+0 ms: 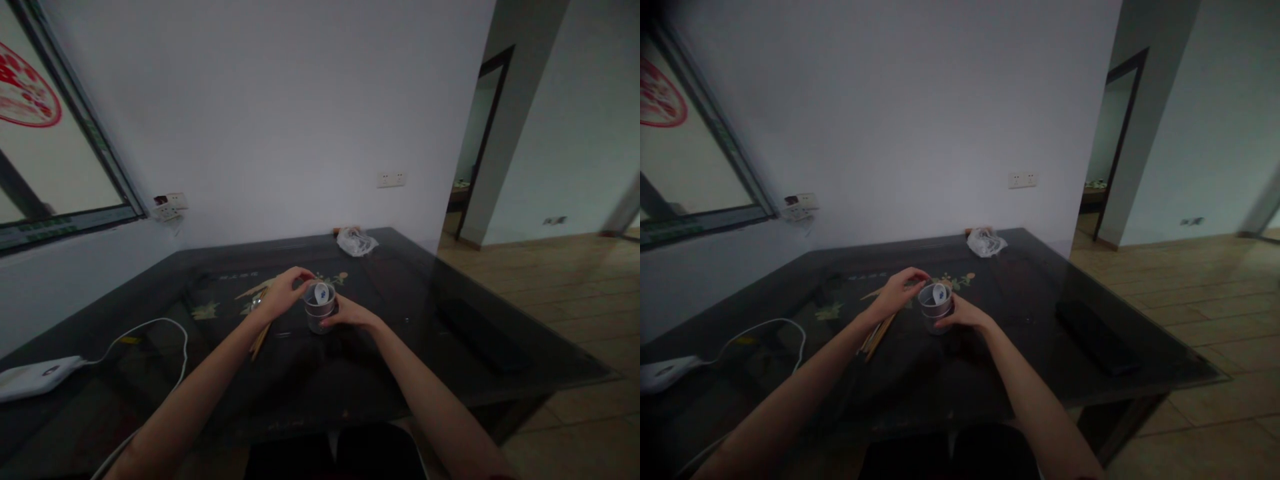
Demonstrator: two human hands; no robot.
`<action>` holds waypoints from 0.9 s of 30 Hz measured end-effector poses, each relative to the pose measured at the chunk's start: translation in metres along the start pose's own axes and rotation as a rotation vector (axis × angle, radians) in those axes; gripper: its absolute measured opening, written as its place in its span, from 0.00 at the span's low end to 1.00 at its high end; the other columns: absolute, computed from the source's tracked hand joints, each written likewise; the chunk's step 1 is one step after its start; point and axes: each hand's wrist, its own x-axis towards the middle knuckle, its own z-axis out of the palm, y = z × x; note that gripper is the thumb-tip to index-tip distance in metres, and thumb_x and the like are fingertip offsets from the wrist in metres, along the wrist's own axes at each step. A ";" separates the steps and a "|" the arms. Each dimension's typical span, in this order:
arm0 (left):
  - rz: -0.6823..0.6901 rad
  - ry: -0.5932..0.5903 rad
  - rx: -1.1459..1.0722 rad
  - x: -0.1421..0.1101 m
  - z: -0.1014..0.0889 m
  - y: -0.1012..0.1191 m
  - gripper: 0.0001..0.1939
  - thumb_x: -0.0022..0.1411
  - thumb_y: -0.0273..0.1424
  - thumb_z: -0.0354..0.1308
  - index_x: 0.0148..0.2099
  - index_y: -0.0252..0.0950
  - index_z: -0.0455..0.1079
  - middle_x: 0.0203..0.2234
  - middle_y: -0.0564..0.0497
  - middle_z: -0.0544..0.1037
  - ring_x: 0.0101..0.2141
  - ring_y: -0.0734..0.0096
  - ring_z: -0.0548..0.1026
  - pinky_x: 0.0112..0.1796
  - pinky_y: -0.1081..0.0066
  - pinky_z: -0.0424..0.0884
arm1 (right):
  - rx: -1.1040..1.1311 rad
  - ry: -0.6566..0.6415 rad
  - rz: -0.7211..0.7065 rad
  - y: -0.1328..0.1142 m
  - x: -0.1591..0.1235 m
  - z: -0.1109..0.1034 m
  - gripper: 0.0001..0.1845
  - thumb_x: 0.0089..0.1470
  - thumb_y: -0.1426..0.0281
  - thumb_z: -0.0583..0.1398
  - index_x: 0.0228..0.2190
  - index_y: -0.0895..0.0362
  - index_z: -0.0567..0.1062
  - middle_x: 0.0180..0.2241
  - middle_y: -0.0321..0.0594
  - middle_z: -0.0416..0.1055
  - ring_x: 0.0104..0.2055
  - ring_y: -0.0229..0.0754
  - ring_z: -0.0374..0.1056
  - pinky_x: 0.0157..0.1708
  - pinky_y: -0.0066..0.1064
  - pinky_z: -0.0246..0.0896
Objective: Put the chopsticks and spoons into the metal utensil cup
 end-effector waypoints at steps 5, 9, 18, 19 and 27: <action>0.085 -0.147 0.166 0.023 0.015 0.000 0.07 0.59 0.29 0.54 0.39 0.35 0.70 0.36 0.49 0.76 0.39 0.68 0.73 0.42 0.69 0.68 | -0.003 0.005 0.041 0.003 0.001 0.002 0.46 0.27 0.69 0.73 0.51 0.58 0.66 0.50 0.46 0.68 0.53 0.50 0.63 0.56 0.43 0.53; 0.118 -0.209 0.301 0.032 0.018 -0.004 0.05 0.58 0.27 0.55 0.37 0.35 0.71 0.34 0.49 0.75 0.38 0.67 0.72 0.41 0.69 0.67 | -0.031 0.015 0.041 0.004 0.001 0.003 0.47 0.27 0.69 0.73 0.51 0.58 0.64 0.50 0.46 0.68 0.54 0.50 0.63 0.57 0.43 0.52; 0.177 -0.266 0.439 0.032 0.021 -0.006 0.05 0.57 0.28 0.56 0.38 0.37 0.69 0.34 0.49 0.73 0.38 0.66 0.70 0.39 0.69 0.65 | -0.024 0.011 0.038 0.002 0.000 0.004 0.45 0.28 0.69 0.73 0.50 0.57 0.66 0.50 0.45 0.69 0.53 0.50 0.63 0.57 0.43 0.52; 0.182 -0.260 0.439 0.032 0.022 -0.007 0.05 0.57 0.29 0.56 0.38 0.37 0.69 0.34 0.49 0.73 0.38 0.66 0.70 0.39 0.69 0.65 | -0.023 0.010 0.042 0.001 0.000 0.004 0.44 0.28 0.69 0.73 0.50 0.57 0.66 0.50 0.45 0.69 0.54 0.49 0.63 0.57 0.43 0.53; 0.182 -0.273 0.391 0.030 0.016 -0.001 0.04 0.57 0.32 0.58 0.36 0.39 0.70 0.33 0.50 0.74 0.38 0.65 0.71 0.41 0.69 0.63 | -0.009 -0.015 0.033 0.007 0.001 0.003 0.43 0.30 0.67 0.72 0.50 0.57 0.65 0.49 0.44 0.69 0.53 0.48 0.63 0.56 0.41 0.54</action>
